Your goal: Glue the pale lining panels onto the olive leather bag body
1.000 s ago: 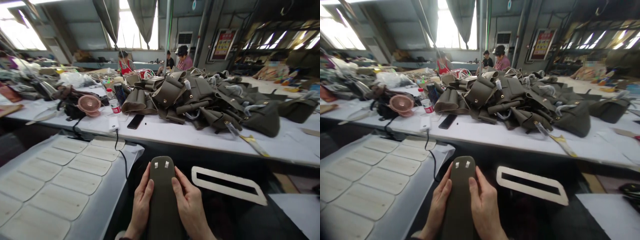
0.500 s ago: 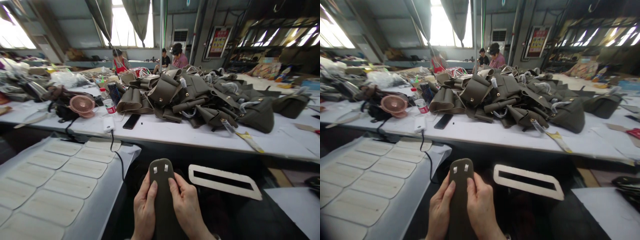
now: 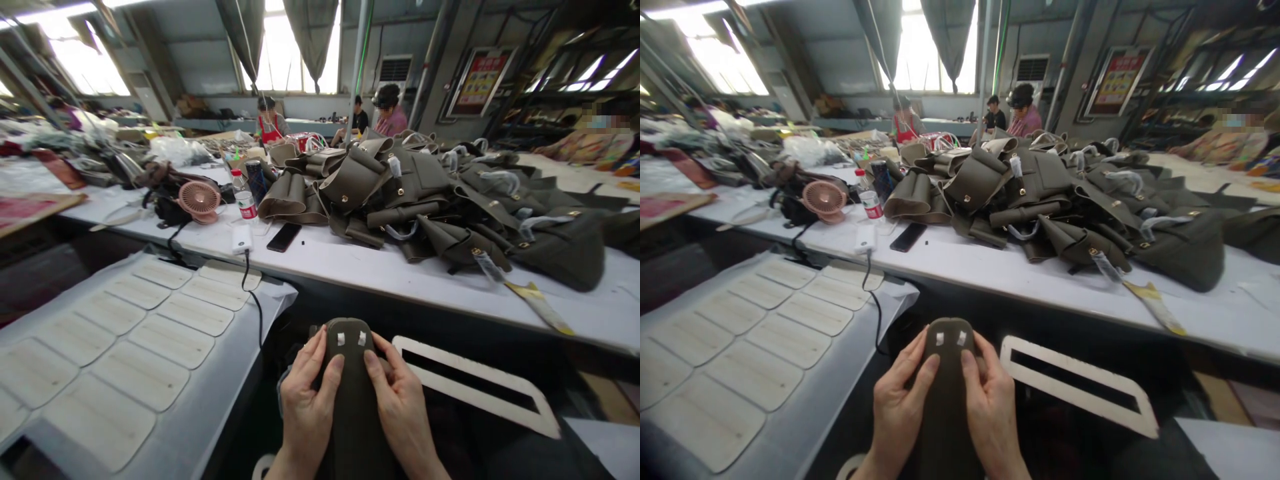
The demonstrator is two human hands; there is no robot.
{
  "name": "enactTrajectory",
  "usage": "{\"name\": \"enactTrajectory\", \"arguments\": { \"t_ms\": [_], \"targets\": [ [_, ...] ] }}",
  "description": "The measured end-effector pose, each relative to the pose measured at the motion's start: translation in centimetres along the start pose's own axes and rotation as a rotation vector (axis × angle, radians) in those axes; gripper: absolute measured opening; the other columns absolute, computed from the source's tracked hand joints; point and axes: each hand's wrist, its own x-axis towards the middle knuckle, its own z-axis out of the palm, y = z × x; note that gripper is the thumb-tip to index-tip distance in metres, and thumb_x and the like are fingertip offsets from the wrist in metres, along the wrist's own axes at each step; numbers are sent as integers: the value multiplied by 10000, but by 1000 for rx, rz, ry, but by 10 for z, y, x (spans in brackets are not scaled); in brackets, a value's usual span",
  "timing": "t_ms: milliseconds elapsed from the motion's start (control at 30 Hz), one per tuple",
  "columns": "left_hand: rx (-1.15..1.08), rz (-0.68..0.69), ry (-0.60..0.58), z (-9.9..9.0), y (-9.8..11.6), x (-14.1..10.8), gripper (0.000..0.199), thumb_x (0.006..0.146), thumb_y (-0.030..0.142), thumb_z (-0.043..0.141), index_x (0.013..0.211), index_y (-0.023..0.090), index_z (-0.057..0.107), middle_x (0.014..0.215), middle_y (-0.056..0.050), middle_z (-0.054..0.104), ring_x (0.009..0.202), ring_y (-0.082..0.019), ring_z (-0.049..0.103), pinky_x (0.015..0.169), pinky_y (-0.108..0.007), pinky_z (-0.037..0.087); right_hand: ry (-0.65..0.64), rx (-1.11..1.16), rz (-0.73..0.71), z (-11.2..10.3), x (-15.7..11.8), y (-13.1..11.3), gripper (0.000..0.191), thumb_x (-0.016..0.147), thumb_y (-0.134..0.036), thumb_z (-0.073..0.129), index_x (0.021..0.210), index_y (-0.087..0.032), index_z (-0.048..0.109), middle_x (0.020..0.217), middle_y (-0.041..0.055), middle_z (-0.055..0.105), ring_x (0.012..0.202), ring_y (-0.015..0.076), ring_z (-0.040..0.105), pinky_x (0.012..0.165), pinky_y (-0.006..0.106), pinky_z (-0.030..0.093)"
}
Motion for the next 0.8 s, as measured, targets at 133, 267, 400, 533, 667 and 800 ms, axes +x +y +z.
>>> {"name": "enactTrajectory", "arguments": {
  "t_ms": [133,267,400,533,667,800],
  "targets": [
    [-129,-76,41,5,10,8,280,864,366,663,1107,254,749,1212,-59,705,1140,-242,639,1012,-331,501,57,-132,-79,-2,7,-4,465,909,-573,538,1093,-158,639,808,47,674,627,154,572,560,235,485],
    [-242,-139,75,12,14,14,248,835,373,705,1010,201,739,1092,-80,728,1008,-234,683,949,-342,524,43,-177,-125,-4,11,-4,440,925,-579,500,888,-169,655,688,16,596,603,145,518,518,222,433],
    [-254,-131,80,13,17,14,192,834,364,704,897,183,721,996,-69,717,925,-208,682,866,-302,532,6,-108,-102,-7,9,1,429,916,-582,511,879,-174,640,681,12,585,592,143,512,503,218,431],
    [-259,-127,108,14,17,7,156,843,345,690,838,192,718,977,-56,712,927,-197,670,855,-278,518,18,-91,-96,-7,5,5,423,899,-577,542,853,-168,640,634,2,549,556,136,496,459,211,403],
    [-287,-159,104,16,14,4,173,835,361,693,813,191,717,969,-57,714,930,-200,668,858,-277,515,60,-105,-105,-7,1,5,409,903,-563,543,831,-171,636,629,-1,548,551,133,487,462,208,395],
    [-256,-207,57,9,17,8,221,822,402,695,805,184,730,916,-61,729,860,-199,672,814,-271,519,61,-98,-119,-7,-3,4,390,905,-552,542,839,-178,628,653,4,575,580,141,521,516,209,436]
  ]
}}
